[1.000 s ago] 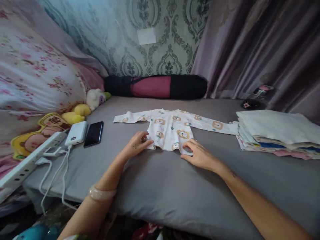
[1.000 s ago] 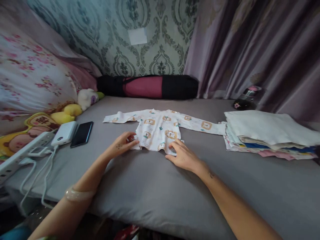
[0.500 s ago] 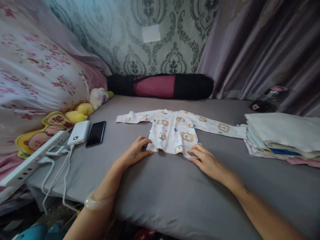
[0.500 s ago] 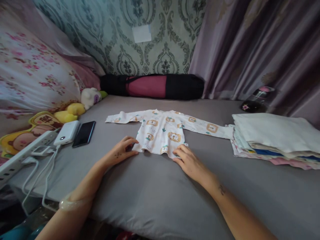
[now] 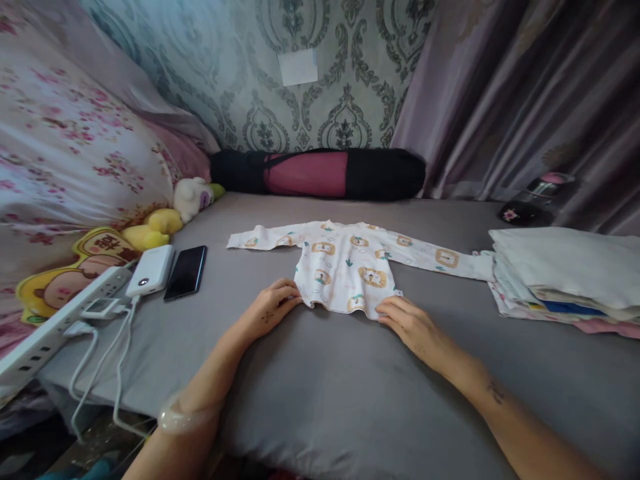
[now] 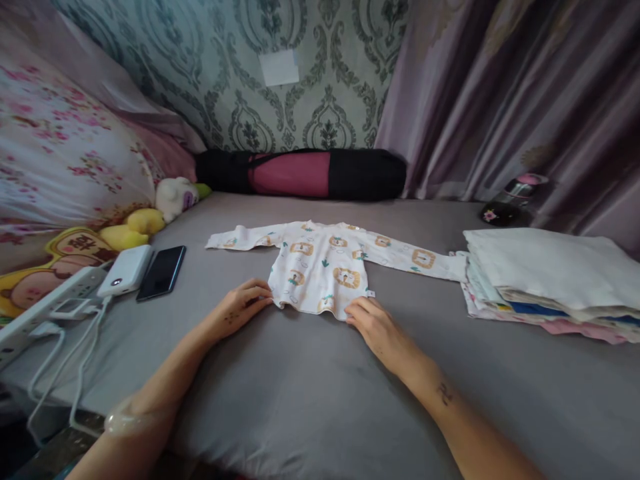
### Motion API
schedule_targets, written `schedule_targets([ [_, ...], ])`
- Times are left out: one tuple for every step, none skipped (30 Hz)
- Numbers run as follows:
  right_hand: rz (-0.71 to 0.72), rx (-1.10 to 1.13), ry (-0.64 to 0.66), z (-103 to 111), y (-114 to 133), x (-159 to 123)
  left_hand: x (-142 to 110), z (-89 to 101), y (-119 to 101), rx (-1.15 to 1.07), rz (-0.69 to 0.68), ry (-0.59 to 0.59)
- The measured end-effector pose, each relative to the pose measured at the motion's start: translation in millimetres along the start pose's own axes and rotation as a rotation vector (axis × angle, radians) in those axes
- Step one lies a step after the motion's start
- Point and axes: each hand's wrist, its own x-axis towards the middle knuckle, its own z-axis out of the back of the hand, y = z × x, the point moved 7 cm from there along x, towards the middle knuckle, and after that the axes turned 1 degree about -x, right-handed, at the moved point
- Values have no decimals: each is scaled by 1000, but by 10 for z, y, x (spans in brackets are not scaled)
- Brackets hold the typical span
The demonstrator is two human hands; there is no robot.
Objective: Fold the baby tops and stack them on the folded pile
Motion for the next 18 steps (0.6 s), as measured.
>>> schedule_targets([
  [-1, -5, 0, 9, 2, -5, 3, 0, 4, -2, 4, -6],
  [-1, -8, 6, 18, 6, -13, 4, -1, 14, -9, 17, -12],
  [2, -7, 17, 26, 13, -23, 4, -2, 30, -23, 40, -16],
  [6, -4, 29, 32, 20, -34, 0, -1, 52, -44, 72, -23],
  [11, 1, 42, 36, 27, -46, -6, 1, 81, -74, 114, -32],
  [14, 5, 50, 38, 31, -56, -16, 4, 115, -111, 164, -44],
  [14, 9, 52, 40, 33, -63, -28, 8, 148, -151, 215, -60],
  [12, 12, 47, 43, 32, -67, -39, 13, 175, -191, 255, -77],
  [7, 13, 35, 45, 29, -67, -46, 21, 190, -225, 278, -96],
  [1, 12, 22, 46, 26, -64, -50, 32, 194, -247, 283, -115],
  [-5, 12, 10, 45, 21, -58, -49, 44, 189, -252, 275, -129],
  [-10, 13, 1, 43, 17, -50, -46, 55, 180, -239, 260, -140],
  [-13, 14, -4, 42, 11, -42, -42, 68, 174, -215, 246, -151],
  [-15, 13, -5, 43, 5, -35, -39, 80, 171, -186, 235, -162],
  [-14, 12, -4, 48, -3, -29, -36, 94, 170, -153, 222, -177],
  [-11, 7, -6, 64, -11, -24, -33, 111, 167, -119, 204, -194],
  [-7, 0, -11, 88, -20, -22, -32, 131, 159, -83, 176, -212],
  [-4, -13, -20, 123, -29, -22, -31, 151, 148, -43, 144, -229],
])
